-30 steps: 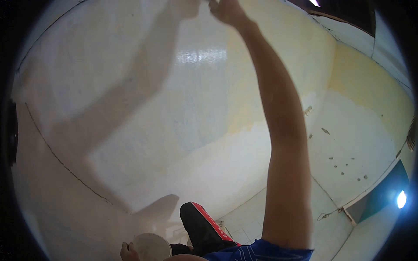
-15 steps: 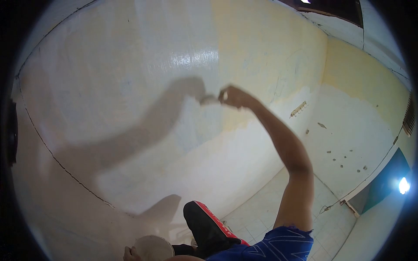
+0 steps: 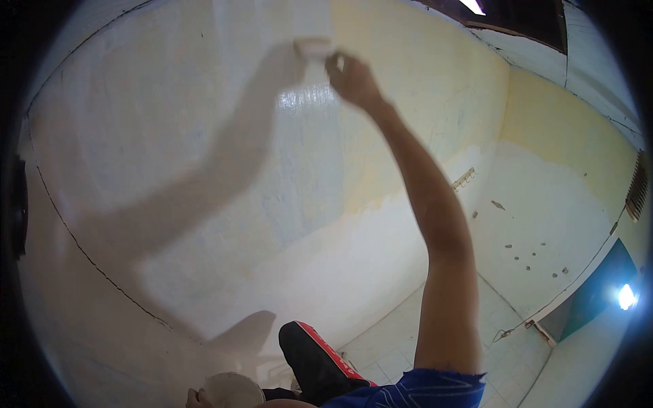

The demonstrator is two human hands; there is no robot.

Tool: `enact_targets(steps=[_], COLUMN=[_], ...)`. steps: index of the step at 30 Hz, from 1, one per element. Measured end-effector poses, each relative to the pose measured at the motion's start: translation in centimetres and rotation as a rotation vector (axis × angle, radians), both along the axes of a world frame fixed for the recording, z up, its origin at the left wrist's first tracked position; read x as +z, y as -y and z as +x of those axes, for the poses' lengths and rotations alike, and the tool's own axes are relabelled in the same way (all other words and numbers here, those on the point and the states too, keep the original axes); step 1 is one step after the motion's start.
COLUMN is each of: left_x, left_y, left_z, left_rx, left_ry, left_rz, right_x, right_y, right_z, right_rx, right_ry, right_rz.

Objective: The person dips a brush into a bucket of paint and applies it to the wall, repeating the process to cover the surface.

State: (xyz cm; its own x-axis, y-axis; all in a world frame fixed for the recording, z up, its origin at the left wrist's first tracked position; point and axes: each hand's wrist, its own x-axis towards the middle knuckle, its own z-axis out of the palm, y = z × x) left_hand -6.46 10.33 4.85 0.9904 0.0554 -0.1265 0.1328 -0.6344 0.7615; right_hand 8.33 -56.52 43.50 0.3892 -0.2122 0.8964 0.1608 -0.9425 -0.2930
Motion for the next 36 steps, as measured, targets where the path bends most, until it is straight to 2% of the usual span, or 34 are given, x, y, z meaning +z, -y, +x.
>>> enact_targets(steps=[1,2,4,5,6,7,8,9,11,12,14,15,17,18,21,22,24,25,26,27,28,30,31,32,34,35,36], left_x=[-1.9,-2.5,-3.5,-3.2,-2.3,-1.7,-1.5,-1.4,-1.2,-1.1,-0.9,-0.8,-0.4,0.1,0.3,0.2,-0.2,-0.5,-1.0,-1.9,-2.6,-3.5,-4.0,-4.6,-5.6,-5.6,-5.5], left_y=[0.5,-0.1,-1.1,-0.6,0.1,0.5,0.6,0.7,0.4,0.4,0.9,1.0,1.4,1.7,1.8,1.7,1.6,1.4,1.1,0.6,0.2,-0.5,-0.9,-1.4,-2.1,-2.1,-1.9], left_z=[1.5,2.1,2.5,2.3,1.8,1.5,1.5,1.5,1.2,1.2,1.2,1.2,1.0,0.7,0.5,0.6,0.8,1.0,1.2,1.4,1.6,2.1,2.1,2.3,2.6,2.6,2.6], left_rx=[0.033,0.029,0.075,0.072,0.035,0.000,-0.001,0.000,-0.005,0.000,0.006,0.003,0.005,0.008,0.009,0.011,0.009,0.011,0.015,0.043,0.071,0.063,0.048,0.046,-0.015,-0.013,0.002], left_ry=[0.085,0.089,-0.003,-0.003,0.063,0.130,0.131,0.143,0.153,0.122,0.094,0.106,0.124,0.119,0.104,0.098,0.083,0.069,0.071,0.089,0.108,0.133,0.145,0.147,0.193,0.197,0.202], left_rz=[0.281,0.277,-0.092,-0.095,0.080,0.257,0.256,0.247,0.243,0.223,0.197,0.255,0.307,0.289,0.303,0.337,0.345,0.351,0.346,0.178,0.010,-0.083,-0.164,-0.166,-0.088,-0.090,-0.168], right_x=[-4.1,-9.4,-17.5,-20.3,-23.2,-23.4,-22.8,-22.5,-20.8,-20.1,-14.7,-7.4,0.3,2.8,7.6,8.3,9.3,8.2,6.1,4.3,1.3,-5.6,-7.9,-11.6,-17.6,-20.3,-22.3], right_y=[-0.8,-0.9,-1.9,-2.9,-2.9,-4.1,-4.6,-4.2,-2.5,-0.6,2.5,-0.4,-1.6,-2.0,-1.2,-1.9,-3.2,-2.2,-0.8,0.6,0.1,-1.4,-3.0,-2.6,-3.0,-3.0,-2.5], right_z=[0.4,0.9,0.1,-1.0,-1.4,-3.1,-4.7,-4.9,-4.9,-3.3,-0.6,-2.8,-4.3,-4.8,-4.9,-5.5,-6.1,-5.1,-3.0,-1.1,-0.1,0.3,-1.4,-1.6,-3.1,-3.8,-4.1], right_rx=[-0.053,-0.090,-0.028,-0.029,0.011,0.077,0.029,0.028,0.075,0.075,0.039,0.040,-0.010,-0.036,-0.146,-0.148,-0.115,-0.112,-0.103,-0.094,-0.114,-0.079,-0.069,-0.030,-0.088,-0.031,0.035], right_ry=[-0.100,-0.017,-0.167,-0.269,-0.263,-0.367,-0.650,-0.651,-1.123,-1.087,-0.675,-0.883,-0.783,-0.637,-0.198,-0.197,-0.051,-0.050,-0.111,-0.170,-0.147,-0.149,-0.283,-0.313,-0.672,-0.775,-0.925], right_rz=[0.093,-0.080,0.026,0.062,0.030,0.057,0.196,0.198,0.118,0.023,-0.241,0.056,-0.020,-0.019,-0.099,-0.098,0.116,0.115,-0.027,-0.173,-0.178,-0.121,-0.048,-0.095,-0.043,-0.112,-0.062])
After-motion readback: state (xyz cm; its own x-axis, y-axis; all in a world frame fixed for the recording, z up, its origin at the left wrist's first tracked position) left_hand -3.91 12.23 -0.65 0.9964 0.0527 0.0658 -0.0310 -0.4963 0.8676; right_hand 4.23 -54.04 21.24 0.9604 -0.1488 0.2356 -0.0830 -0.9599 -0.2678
